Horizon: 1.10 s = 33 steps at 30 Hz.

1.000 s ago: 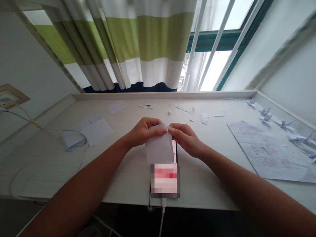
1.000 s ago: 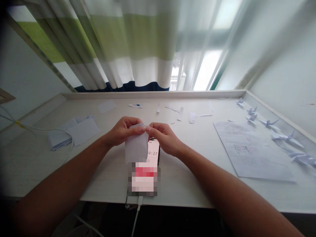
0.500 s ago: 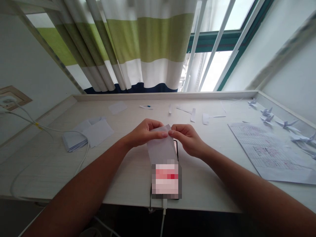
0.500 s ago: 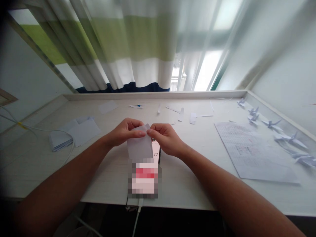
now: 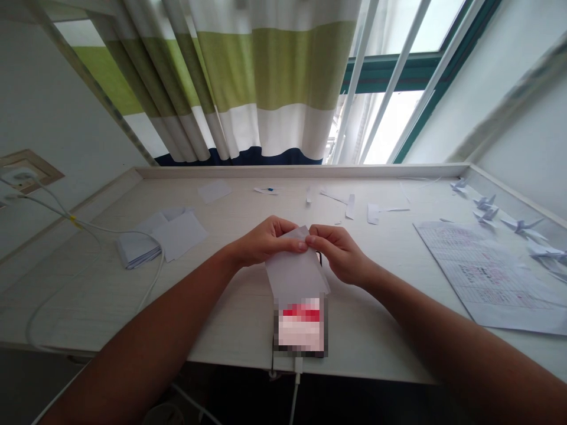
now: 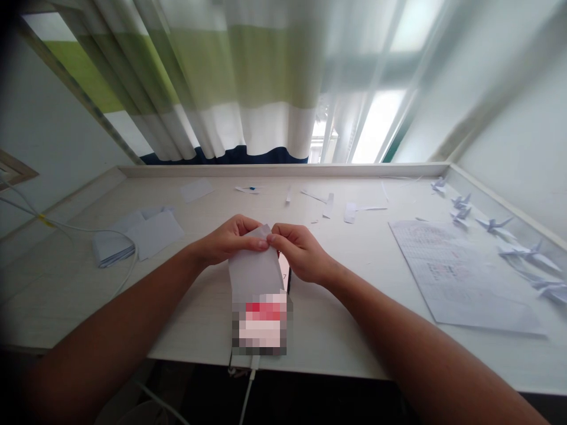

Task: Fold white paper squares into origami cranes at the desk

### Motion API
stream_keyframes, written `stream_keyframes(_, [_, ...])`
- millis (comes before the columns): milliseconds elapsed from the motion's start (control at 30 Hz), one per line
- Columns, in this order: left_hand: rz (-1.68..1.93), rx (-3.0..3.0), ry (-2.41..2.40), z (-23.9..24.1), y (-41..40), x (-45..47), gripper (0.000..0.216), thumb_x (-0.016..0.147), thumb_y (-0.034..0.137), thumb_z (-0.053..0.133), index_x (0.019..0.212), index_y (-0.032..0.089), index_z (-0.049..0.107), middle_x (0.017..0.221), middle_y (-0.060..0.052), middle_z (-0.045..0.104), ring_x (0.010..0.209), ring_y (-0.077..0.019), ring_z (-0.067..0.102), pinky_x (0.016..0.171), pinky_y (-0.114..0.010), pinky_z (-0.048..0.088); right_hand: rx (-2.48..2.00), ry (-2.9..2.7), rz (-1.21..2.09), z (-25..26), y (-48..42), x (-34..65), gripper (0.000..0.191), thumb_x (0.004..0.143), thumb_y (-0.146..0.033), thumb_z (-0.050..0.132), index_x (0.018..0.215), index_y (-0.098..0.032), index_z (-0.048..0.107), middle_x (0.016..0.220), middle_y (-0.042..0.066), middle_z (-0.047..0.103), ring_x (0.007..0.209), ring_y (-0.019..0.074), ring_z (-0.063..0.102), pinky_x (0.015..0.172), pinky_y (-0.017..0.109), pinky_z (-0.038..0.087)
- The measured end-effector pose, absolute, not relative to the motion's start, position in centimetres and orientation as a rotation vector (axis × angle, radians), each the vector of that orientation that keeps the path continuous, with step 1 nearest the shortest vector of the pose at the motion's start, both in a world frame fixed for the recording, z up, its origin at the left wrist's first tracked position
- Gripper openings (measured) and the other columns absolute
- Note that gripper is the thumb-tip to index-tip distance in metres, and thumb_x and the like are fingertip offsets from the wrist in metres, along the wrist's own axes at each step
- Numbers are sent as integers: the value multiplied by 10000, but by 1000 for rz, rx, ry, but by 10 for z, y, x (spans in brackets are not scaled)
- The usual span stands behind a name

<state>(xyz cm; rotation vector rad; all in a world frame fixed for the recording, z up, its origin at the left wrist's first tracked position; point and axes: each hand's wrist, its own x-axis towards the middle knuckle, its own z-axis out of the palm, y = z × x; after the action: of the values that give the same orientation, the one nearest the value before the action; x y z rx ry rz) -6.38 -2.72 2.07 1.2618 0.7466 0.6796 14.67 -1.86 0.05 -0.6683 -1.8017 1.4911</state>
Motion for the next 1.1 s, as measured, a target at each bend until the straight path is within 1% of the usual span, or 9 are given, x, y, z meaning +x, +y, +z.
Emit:
stream_keyframes(133, [768,1219,683,18,-32,-60,241,788,343,868,878,134,787,776,-45,761,593,-128,686,500,-193,505,-610,-1734,1465,3,-26,144,369,1004,-451,580,731,-208,529,713,-9,520,650,137,467,577,276,395])
stream_keyframes(233, [802,1220,682,18,-34,-58,245,787,343,869,857,126,777,782,-50,758,590,-123,678,500,-193,509,-601,-1691,1465,4,-29,142,372,1004,-435,592,717,-210,516,700,-18,495,636,129,443,566,270,382])
stream_keyframes(367, [827,1234,723,19,-34,-58,291,774,381,879,842,123,763,754,-44,740,587,-125,670,497,-194,504,-612,-1627,1502,6,-28,142,397,974,-485,642,712,-210,529,679,-27,481,605,120,420,544,266,361])
stream_keyframes(533, [815,1325,772,22,-30,-62,285,797,394,864,870,133,778,757,-28,741,592,-111,658,493,-177,476,-632,-1570,1683,7,-22,142,460,924,-602,662,723,-195,584,713,9,556,675,153,530,636,306,462])
stream_keyframes(667, [829,1384,833,22,-27,-65,299,780,403,874,847,128,778,740,-24,736,603,-119,662,507,-183,477,-691,-1602,1693,3,-20,143,435,894,-558,701,700,-187,582,679,0,542,630,139,512,580,285,412])
stream_keyframes(800, [707,1377,821,21,-24,-68,320,746,401,899,885,132,797,785,-44,758,664,-146,700,560,-202,516,-684,-1648,1699,0,-20,144,383,937,-506,654,738,-189,576,704,-5,541,630,136,514,572,277,401])
stream_keyframes(900, [649,1333,823,20,-24,-68,305,729,385,914,849,131,794,755,-42,750,633,-139,692,537,-194,497,-700,-1719,1673,-1,-21,145,377,969,-504,620,761,-193,572,730,1,556,644,139,514,571,274,403])
stream_keyframes(1100, [742,1246,820,19,-27,-64,293,705,348,929,854,137,793,753,-39,756,616,-146,696,530,-202,505,-704,-1703,1562,3,-28,143,372,988,-490,590,755,-204,541,717,-12,532,634,131,506,541,258,388])
